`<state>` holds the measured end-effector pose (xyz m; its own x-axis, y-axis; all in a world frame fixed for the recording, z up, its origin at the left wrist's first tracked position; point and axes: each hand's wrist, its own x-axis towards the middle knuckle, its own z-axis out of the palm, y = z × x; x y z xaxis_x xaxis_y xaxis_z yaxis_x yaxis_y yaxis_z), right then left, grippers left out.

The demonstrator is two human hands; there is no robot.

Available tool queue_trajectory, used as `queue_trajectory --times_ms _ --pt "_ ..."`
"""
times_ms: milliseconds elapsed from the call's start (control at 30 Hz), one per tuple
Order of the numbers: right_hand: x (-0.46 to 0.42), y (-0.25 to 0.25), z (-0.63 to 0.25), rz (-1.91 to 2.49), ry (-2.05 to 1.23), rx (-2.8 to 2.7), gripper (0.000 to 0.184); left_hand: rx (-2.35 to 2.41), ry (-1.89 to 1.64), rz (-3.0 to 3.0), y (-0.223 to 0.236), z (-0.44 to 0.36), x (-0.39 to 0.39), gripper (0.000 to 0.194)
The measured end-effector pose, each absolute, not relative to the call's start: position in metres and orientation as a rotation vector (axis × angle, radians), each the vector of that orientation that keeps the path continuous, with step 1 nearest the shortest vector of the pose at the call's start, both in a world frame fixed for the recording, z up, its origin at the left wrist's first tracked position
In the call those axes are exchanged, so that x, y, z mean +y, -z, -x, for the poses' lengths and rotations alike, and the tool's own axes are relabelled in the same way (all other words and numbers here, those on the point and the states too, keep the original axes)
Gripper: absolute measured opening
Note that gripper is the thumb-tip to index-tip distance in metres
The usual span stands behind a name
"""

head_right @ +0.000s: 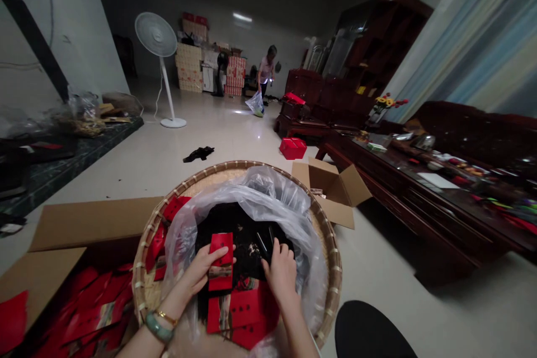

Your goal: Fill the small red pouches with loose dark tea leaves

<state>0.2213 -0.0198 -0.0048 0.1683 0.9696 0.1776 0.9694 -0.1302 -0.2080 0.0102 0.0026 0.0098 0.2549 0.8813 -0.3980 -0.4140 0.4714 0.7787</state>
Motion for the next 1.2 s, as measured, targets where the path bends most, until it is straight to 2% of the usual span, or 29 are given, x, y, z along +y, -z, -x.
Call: queue_trajectory --times_ms 233,367,533,767,967,1200 --pt "-0.014 0.008 -0.219 2.339 -0.003 -1.957 0.050 0.913 -0.917 -0.619 -0.007 -0.010 0.002 0.041" --pt "-0.008 0.002 -0.221 2.350 -0.115 -1.928 0.048 0.917 -0.923 -0.648 -0.007 -0.010 0.002 0.043" --pt "-0.011 -0.009 -0.233 2.074 -0.333 -1.825 0.045 0.935 -0.916 -0.658 -0.007 -0.011 0.001 0.047" --pt "-0.019 -0.059 -0.223 1.509 -0.682 -1.972 0.041 0.929 -0.897 -0.766 -0.007 -0.014 0.000 0.041" --pt "-0.016 -0.084 -0.208 1.561 -0.674 -2.178 0.036 0.950 -0.861 -0.830 -0.005 -0.013 -0.001 0.043" --pt "-0.011 -0.083 -0.196 1.585 -0.724 -2.137 0.034 1.018 -0.859 -0.870 -0.007 -0.014 -0.001 0.044"
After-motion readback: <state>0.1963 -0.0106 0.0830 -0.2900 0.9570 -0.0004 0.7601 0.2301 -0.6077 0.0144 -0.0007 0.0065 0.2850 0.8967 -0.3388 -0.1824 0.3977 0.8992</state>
